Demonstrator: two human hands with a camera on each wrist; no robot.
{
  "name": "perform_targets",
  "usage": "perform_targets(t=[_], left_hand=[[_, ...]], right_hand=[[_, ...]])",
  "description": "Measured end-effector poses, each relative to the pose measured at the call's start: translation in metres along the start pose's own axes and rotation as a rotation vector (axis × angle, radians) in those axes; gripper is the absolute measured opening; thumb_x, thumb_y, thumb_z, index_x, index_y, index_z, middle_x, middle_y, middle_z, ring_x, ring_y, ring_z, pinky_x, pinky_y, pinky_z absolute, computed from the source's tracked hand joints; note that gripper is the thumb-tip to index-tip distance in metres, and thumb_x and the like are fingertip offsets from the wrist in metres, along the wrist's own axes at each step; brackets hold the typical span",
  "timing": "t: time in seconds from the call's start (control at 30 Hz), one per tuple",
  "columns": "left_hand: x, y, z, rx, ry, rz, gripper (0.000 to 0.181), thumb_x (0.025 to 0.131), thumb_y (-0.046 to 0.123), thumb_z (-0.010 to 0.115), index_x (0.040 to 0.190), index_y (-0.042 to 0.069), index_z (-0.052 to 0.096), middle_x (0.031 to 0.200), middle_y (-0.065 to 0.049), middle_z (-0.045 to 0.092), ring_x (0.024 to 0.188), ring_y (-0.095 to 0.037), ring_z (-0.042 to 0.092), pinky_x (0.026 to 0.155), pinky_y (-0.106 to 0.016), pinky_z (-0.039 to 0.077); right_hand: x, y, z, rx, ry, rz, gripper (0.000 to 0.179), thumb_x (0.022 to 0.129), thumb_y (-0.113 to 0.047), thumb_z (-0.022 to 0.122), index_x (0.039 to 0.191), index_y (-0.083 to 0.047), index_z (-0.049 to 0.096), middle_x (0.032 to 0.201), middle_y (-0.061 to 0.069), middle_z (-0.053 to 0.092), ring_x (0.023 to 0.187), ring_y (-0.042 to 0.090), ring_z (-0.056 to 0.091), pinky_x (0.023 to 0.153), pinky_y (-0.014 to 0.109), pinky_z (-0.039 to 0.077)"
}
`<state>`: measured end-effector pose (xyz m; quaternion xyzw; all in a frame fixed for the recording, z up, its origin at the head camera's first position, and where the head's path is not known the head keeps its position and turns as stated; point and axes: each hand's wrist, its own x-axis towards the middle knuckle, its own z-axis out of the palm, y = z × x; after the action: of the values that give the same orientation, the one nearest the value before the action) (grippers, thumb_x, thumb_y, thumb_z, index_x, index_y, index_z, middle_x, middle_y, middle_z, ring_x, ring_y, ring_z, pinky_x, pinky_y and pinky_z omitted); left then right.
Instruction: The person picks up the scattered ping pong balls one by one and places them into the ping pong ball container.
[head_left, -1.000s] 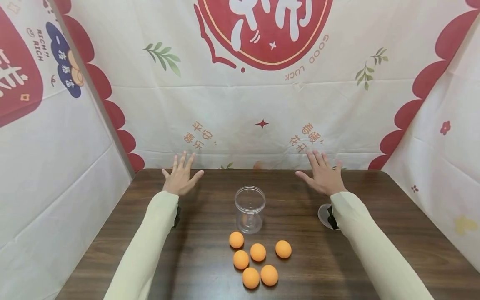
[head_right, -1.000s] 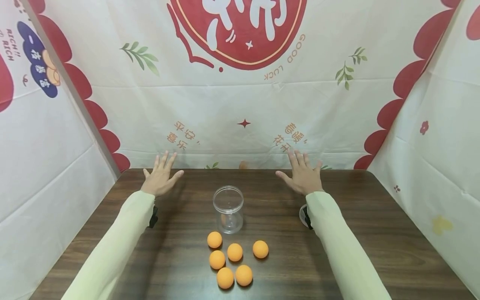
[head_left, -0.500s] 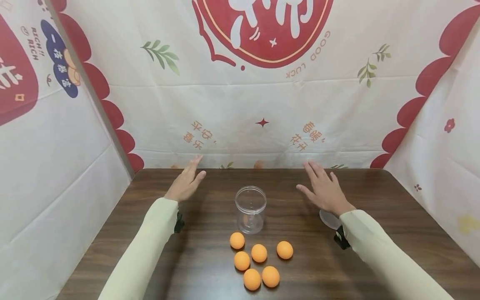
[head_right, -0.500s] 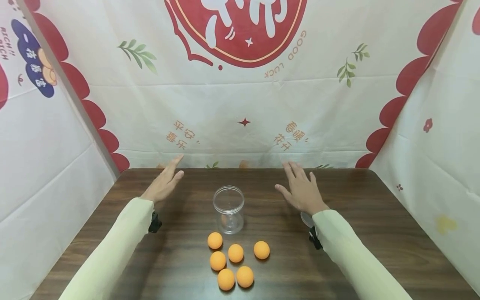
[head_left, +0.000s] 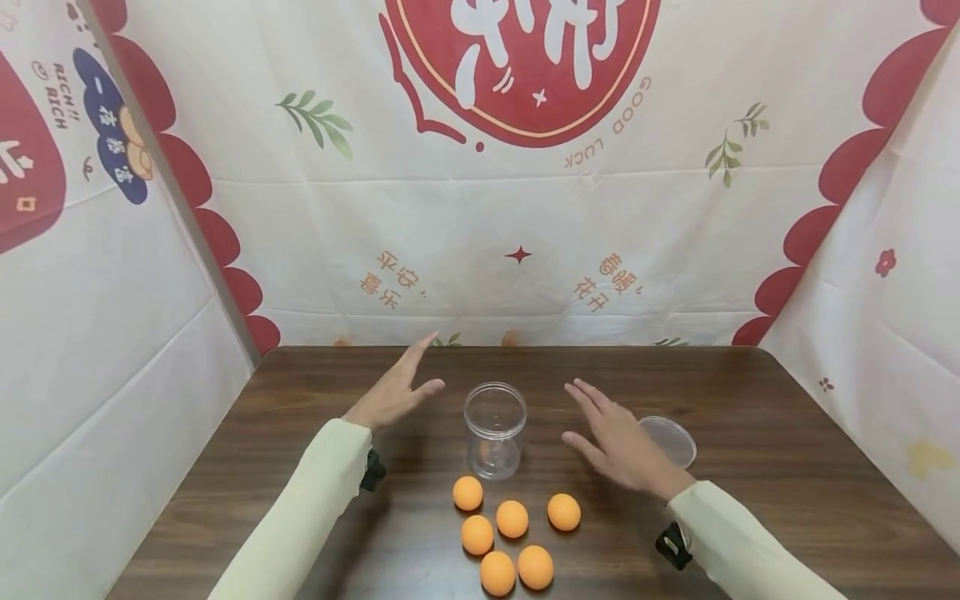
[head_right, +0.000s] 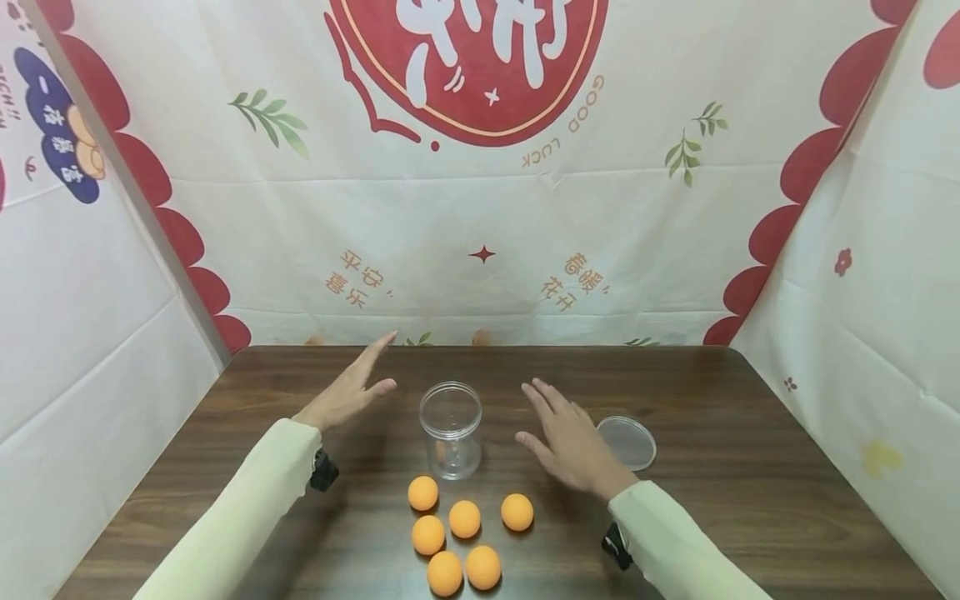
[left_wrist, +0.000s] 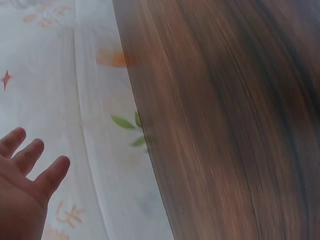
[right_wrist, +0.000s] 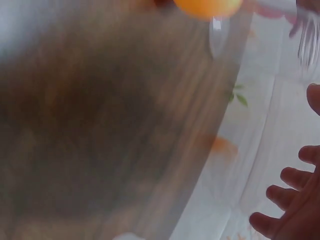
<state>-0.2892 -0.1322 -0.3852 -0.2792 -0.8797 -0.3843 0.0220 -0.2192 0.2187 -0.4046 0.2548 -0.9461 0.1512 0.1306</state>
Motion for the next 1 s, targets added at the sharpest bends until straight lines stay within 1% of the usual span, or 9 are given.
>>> perform_targets(t=[0.07, 0.17, 0.33, 0.4, 0.47, 0.6, 0.73, 0.87, 1.0], left_hand=[[0.001, 0.003, 0.005, -0.033, -0.027, 0.006, 0.096, 0.081, 0.076, 0.043, 0.154, 0.023, 0.009, 0.16, -0.01, 0.014, 0.145, -0.035, 0.019, 0.11, -0.06, 0.023], [0.001, 0.007, 0.013, -0.065, -0.082, 0.013, 0.099, 0.08, 0.073, 0.051, 0.154, 0.023, 0.009, 0.159, -0.008, 0.018, 0.145, -0.032, 0.02, 0.11, -0.058, 0.025], [0.002, 0.014, 0.027, -0.076, -0.172, 0.025, 0.099, 0.08, 0.055, 0.068, 0.154, 0.024, 0.011, 0.158, -0.005, 0.022, 0.145, -0.027, 0.021, 0.111, -0.055, 0.026], [0.003, 0.017, 0.032, -0.085, -0.191, 0.034, 0.099, 0.079, 0.049, 0.072, 0.153, 0.023, 0.012, 0.157, -0.004, 0.023, 0.145, -0.026, 0.021, 0.112, -0.054, 0.026], [0.004, 0.019, 0.036, -0.095, -0.203, 0.049, 0.1, 0.078, 0.044, 0.075, 0.153, 0.02, 0.014, 0.156, -0.005, 0.024, 0.145, -0.025, 0.022, 0.112, -0.054, 0.026], [0.004, 0.022, 0.042, -0.091, -0.214, 0.057, 0.099, 0.076, 0.038, 0.078, 0.152, 0.016, 0.018, 0.156, -0.006, 0.026, 0.143, -0.025, 0.025, 0.111, -0.052, 0.027], [0.003, 0.023, 0.046, -0.099, -0.212, 0.041, 0.099, 0.075, 0.036, 0.08, 0.151, 0.014, 0.02, 0.154, -0.009, 0.029, 0.141, -0.027, 0.03, 0.11, -0.052, 0.029], [0.003, 0.021, 0.05, -0.136, -0.22, 0.019, 0.101, 0.074, 0.035, 0.081, 0.151, 0.016, 0.018, 0.152, -0.011, 0.032, 0.138, -0.029, 0.035, 0.108, -0.052, 0.032], [0.006, 0.02, 0.056, -0.167, -0.223, 0.019, 0.101, 0.073, 0.033, 0.081, 0.151, 0.019, 0.017, 0.149, -0.009, 0.037, 0.134, -0.028, 0.041, 0.106, -0.05, 0.035]], right_hand=[[-0.006, -0.006, 0.004, 0.037, -0.018, -0.02, 0.066, 0.095, -0.033, 0.057, 0.147, -0.004, 0.029, 0.15, 0.021, 0.033, 0.127, 0.042, 0.045, 0.097, 0.059, 0.04], [-0.017, -0.014, 0.009, 0.112, -0.069, -0.02, 0.066, 0.095, -0.032, 0.057, 0.149, -0.007, 0.027, 0.152, 0.02, 0.03, 0.129, 0.041, 0.044, 0.097, 0.056, 0.041], [-0.032, -0.025, 0.011, 0.206, -0.186, 0.021, 0.066, 0.096, -0.035, 0.055, 0.151, -0.017, 0.024, 0.155, 0.013, 0.026, 0.133, 0.038, 0.04, 0.097, 0.054, 0.042], [-0.036, -0.029, 0.011, 0.224, -0.227, 0.013, 0.064, 0.096, -0.037, 0.054, 0.151, -0.02, 0.025, 0.155, 0.011, 0.026, 0.134, 0.036, 0.04, 0.097, 0.053, 0.043], [-0.039, -0.031, 0.012, 0.236, -0.257, -0.018, 0.062, 0.096, -0.037, 0.054, 0.15, -0.02, 0.028, 0.155, 0.011, 0.027, 0.133, 0.035, 0.042, 0.096, 0.052, 0.044], [-0.043, -0.036, 0.015, 0.246, -0.296, -0.104, 0.057, 0.097, -0.037, 0.053, 0.147, -0.017, 0.035, 0.153, 0.014, 0.03, 0.13, 0.035, 0.045, 0.093, 0.052, 0.046], [-0.046, -0.039, 0.018, 0.233, -0.307, -0.165, 0.052, 0.097, -0.032, 0.054, 0.144, -0.013, 0.041, 0.151, 0.017, 0.033, 0.126, 0.036, 0.049, 0.089, 0.052, 0.049], [-0.049, -0.041, 0.022, 0.171, -0.298, -0.203, 0.05, 0.094, -0.026, 0.059, 0.141, -0.014, 0.045, 0.15, 0.016, 0.036, 0.125, 0.032, 0.051, 0.089, 0.048, 0.05], [-0.051, -0.043, 0.025, 0.116, -0.297, -0.208, 0.047, 0.093, -0.021, 0.061, 0.137, -0.014, 0.05, 0.148, 0.014, 0.039, 0.123, 0.029, 0.053, 0.09, 0.046, 0.05]])
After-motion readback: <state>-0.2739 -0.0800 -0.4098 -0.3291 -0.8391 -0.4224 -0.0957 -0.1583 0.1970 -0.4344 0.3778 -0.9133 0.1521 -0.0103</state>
